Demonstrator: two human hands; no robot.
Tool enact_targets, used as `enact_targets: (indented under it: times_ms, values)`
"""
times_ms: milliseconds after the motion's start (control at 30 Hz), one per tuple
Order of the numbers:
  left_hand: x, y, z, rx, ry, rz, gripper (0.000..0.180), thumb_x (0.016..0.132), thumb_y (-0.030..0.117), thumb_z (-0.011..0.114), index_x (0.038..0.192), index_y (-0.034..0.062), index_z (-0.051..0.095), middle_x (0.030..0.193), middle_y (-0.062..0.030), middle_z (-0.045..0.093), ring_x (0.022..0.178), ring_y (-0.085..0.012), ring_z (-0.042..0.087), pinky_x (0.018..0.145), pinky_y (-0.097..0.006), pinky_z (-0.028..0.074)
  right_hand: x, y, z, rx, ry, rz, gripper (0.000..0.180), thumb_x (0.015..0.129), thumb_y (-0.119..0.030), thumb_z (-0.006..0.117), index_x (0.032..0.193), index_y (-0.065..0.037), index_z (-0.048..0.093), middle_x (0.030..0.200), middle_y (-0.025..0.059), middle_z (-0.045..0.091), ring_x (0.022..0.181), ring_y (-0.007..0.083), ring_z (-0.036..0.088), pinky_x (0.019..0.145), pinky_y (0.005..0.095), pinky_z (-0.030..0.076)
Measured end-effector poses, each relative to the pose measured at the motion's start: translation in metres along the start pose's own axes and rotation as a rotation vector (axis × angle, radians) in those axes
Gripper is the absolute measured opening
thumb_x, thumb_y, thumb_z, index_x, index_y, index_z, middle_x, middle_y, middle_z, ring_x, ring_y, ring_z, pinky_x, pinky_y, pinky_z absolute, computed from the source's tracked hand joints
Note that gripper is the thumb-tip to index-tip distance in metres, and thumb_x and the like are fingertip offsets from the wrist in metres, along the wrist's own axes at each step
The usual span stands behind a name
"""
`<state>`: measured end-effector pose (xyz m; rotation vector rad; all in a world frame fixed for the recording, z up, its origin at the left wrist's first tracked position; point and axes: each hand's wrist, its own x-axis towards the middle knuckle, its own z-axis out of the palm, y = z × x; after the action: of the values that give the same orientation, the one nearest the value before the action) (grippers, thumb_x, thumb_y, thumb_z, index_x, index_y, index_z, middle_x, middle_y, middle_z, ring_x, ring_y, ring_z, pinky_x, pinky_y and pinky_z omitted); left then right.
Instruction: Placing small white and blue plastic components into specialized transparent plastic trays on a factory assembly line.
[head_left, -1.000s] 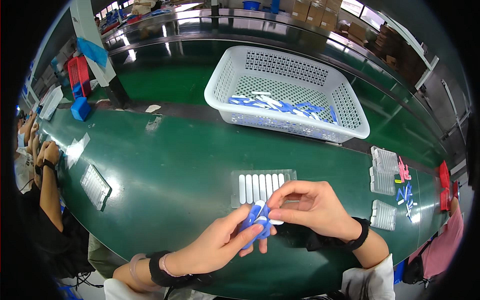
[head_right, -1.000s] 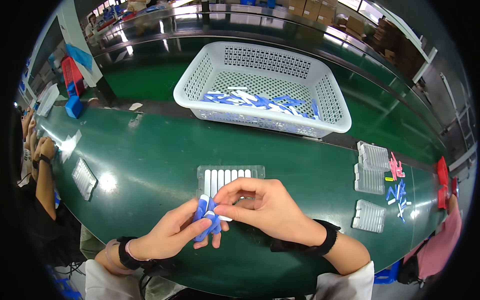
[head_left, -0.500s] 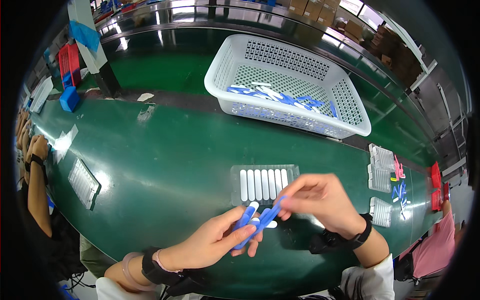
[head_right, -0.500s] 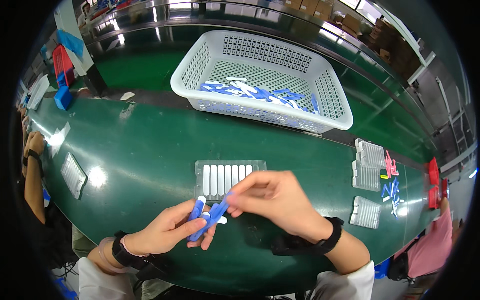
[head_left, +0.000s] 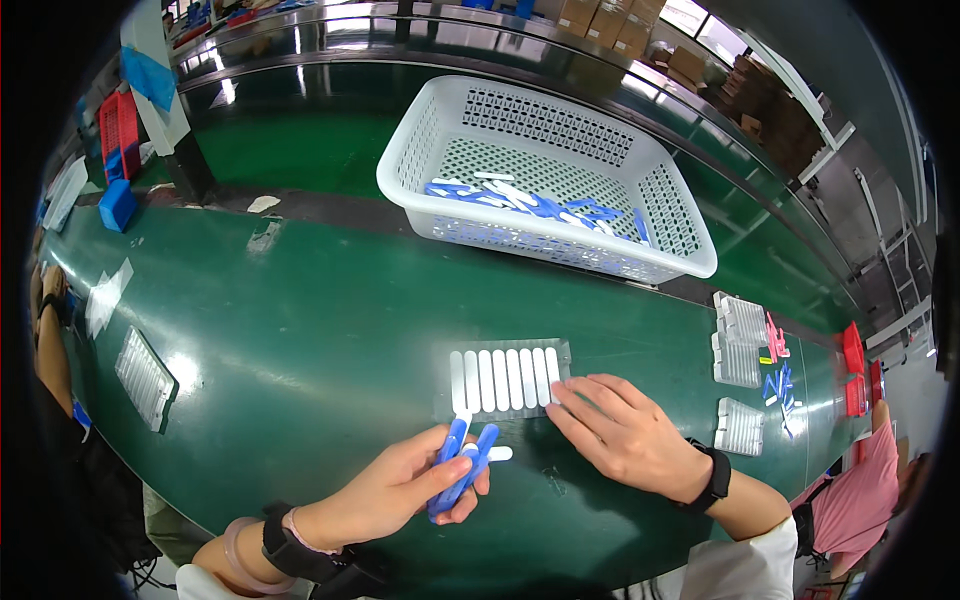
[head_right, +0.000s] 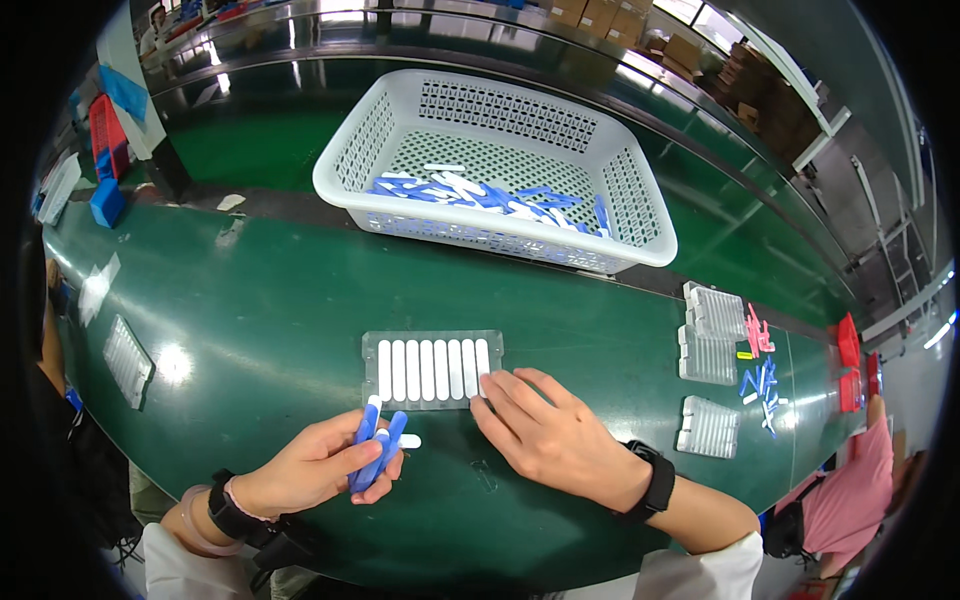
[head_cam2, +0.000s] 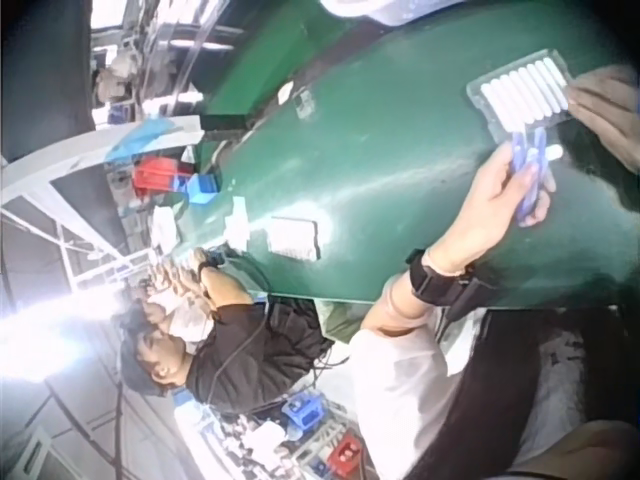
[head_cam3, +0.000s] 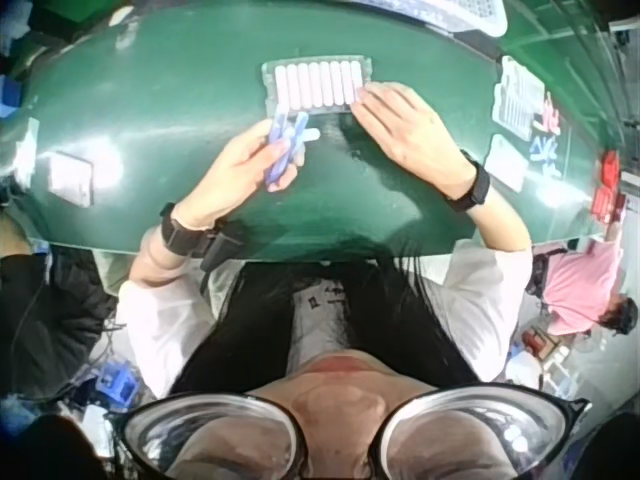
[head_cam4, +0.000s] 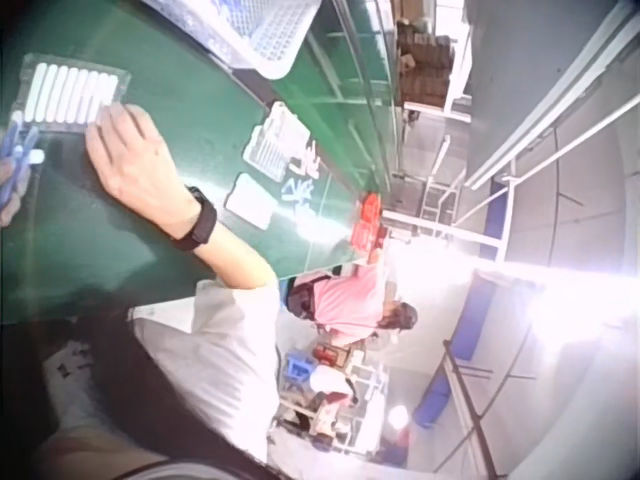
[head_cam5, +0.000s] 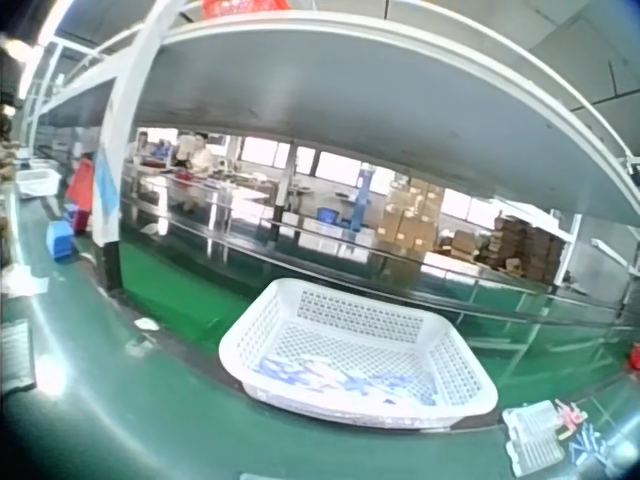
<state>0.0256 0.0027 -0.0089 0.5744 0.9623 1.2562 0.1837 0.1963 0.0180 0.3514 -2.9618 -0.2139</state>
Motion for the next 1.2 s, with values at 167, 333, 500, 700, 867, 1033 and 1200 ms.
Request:
enact_targets:
  times_ms: [167,333,500,700,867,1033,1200]
  values:
    - [-0.005,0.004,0.005,-0.022,0.023,0.001,0.015,0.092,0.013,0.036,0.1,0.0014,0.043,0.085,-0.0068,0.05,0.064,-0.0102,0.047,0.053,-0.021,0.035,0.009,0.02,-0.003,0.363,-0.043,0.244,0.058,0.071,-0.017,0.063,0.121,0.0,0.037,0.116,0.0162,0.045,0.11,0.0298,0.04,0.091,0.0393,0.036]
    - [0.001,-0.009,-0.001,0.007,-0.175,0.077,0.017,0.093,0.017,0.035,0.098,0.002,0.041,0.08,-0.0036,0.047,0.057,-0.0069,0.041,0.049,-0.02,0.034,0.05,0.032,0.012,0.463,-0.077,0.221,0.078,0.072,-0.023,0.066,0.13,0.002,0.021,0.118,0.0173,0.042,0.113,0.0347,0.035,0.094,0.0405,0.033]
    - [-0.006,-0.009,0.002,0.221,-0.415,-0.055,0.02,0.093,0.021,0.036,0.089,0.0036,0.043,0.067,-0.0013,0.042,0.055,-0.0067,0.038,0.05,-0.021,0.033,0.172,-0.007,0.036,0.53,0.05,0.102,0.078,0.072,-0.022,0.066,0.128,0.004,0.02,0.115,0.021,0.043,0.112,0.0355,0.036,0.092,0.0406,0.033]
    - [-0.005,-0.004,-0.001,0.647,-0.728,-0.14,0.028,0.082,0.018,0.052,0.103,-0.0012,0.052,0.089,-0.0143,0.061,0.075,-0.0261,0.058,0.066,-0.034,0.044,0.321,-0.109,0.057,0.403,0.364,-0.082,0.077,0.073,-0.036,0.06,0.124,0.011,0.028,0.11,0.0229,0.045,0.099,0.0328,0.043,0.083,0.0379,0.036]
    - [0.005,-0.063,-0.021,0.956,-0.684,0.809,0.031,0.075,0.018,0.056,0.097,-0.0031,0.053,0.091,-0.0175,0.059,0.077,-0.0279,0.057,0.069,-0.036,0.044,0.336,-0.218,0.038,0.458,0.126,-0.066,0.093,0.063,-0.043,0.067,0.129,0.007,0.025,0.103,0.0199,0.049,0.095,0.0271,0.041,0.081,0.0331,0.034]
    - [-0.007,-0.021,-0.004,0.484,-0.756,-0.186,0.016,0.092,0.018,0.035,0.09,0.0033,0.041,0.067,-0.0014,0.043,0.054,-0.01,0.04,0.051,-0.024,0.036,0.307,-0.168,0.046,0.606,0.157,-0.217,0.088,0.06,-0.024,0.068,0.124,0.016,0.022,0.094,0.0199,0.048,0.088,0.029,0.044,0.074,0.0352,0.038]
    - [-0.013,0.009,-0.009,0.481,-0.639,-0.056,0.019,0.092,0.02,0.036,0.092,0.0031,0.045,0.071,0.0003,0.045,0.058,-0.0064,0.041,0.052,-0.02,0.035,0.206,-0.041,0.039,0.701,-0.004,-0.177,0.094,0.058,-0.014,0.069,0.129,0.009,0.011,0.114,0.026,0.042,0.102,0.0366,0.039,0.091,0.0393,0.033]
